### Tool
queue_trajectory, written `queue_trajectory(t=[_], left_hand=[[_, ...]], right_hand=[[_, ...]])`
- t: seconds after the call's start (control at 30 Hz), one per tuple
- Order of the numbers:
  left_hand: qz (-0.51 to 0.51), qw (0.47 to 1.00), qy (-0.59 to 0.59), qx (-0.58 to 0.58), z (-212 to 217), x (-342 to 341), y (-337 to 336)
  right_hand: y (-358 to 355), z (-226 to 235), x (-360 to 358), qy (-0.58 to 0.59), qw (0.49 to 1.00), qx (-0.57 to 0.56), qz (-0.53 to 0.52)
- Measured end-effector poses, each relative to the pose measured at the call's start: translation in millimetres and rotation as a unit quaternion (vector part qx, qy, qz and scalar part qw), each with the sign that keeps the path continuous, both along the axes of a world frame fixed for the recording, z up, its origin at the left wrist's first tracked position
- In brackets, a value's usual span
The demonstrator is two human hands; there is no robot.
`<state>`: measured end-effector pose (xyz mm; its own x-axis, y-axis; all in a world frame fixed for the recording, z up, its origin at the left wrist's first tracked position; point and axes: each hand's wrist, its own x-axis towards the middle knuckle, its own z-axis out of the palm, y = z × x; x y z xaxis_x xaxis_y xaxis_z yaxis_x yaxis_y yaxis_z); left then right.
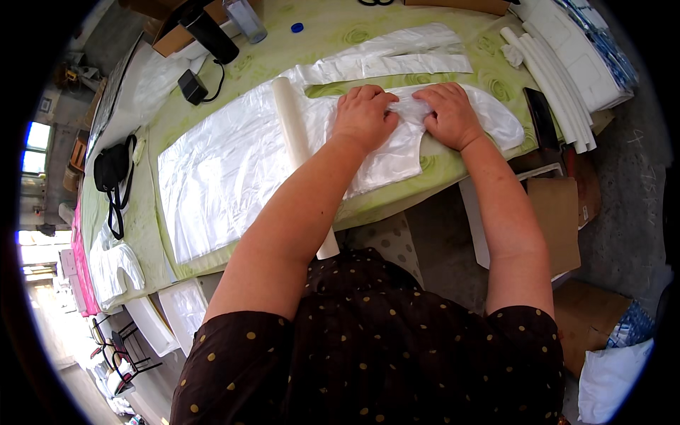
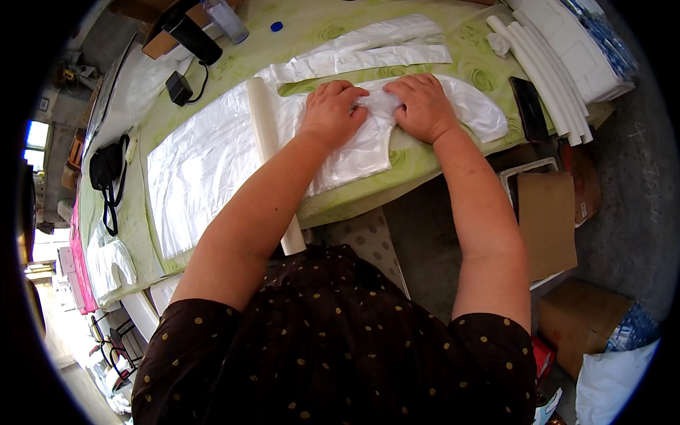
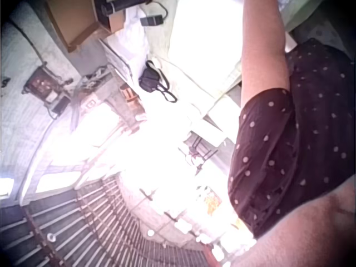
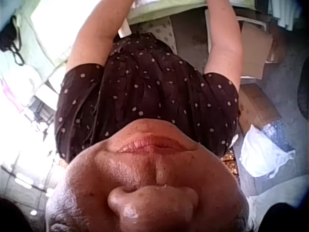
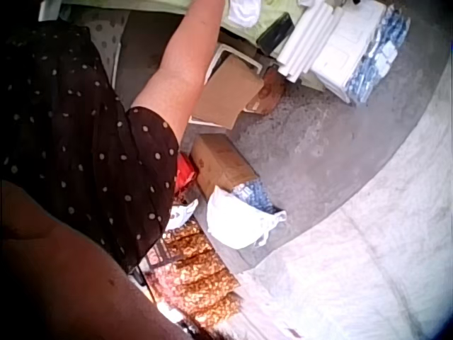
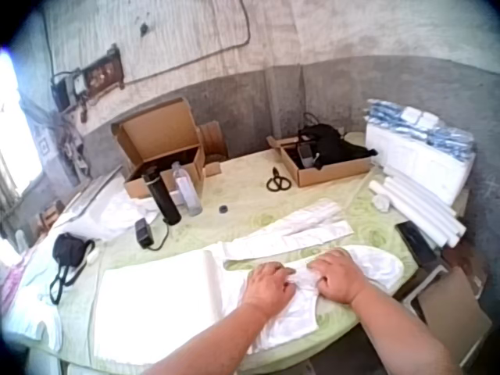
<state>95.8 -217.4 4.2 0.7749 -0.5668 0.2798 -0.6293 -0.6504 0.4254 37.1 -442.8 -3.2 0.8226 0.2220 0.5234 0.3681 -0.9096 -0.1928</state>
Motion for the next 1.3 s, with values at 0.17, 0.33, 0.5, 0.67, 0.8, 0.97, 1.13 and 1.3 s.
queue_trajectory(t=[0.17,0.33,0.5,0.67,0.8,0.97,1.13,1.3], left_hand=[[-0.005,0.998,-0.046,-0.033,-8,3,0],[-0.004,1.0,-0.018,-0.007,2,0,-1],[-0.001,0.998,-0.051,-0.026,-7,3,0],[0.0,1.0,-0.009,-0.012,-3,4,1],[-0.002,1.0,-0.019,-0.01,-2,3,0],[0.007,1.0,-0.015,-0.012,-4,3,3],[0.021,0.999,-0.025,-0.016,-7,2,2],[0.044,0.999,0.032,0.001,2,3,3]], right_hand=[[3,0,2,-0.053,0.999,-0.008,-0.013],[0,1,0,0.033,0.999,-0.002,-0.002],[2,0,2,-0.003,1.0,-0.005,-0.007],[-14,10,17,0.178,0.968,0.177,0.013],[-29,27,52,0.351,0.885,0.283,-0.114],[5,43,44,0.285,0.929,-0.065,-0.226],[14,49,37,0.274,0.939,-0.003,-0.208],[69,54,5,0.164,0.985,0.05,-0.008]])
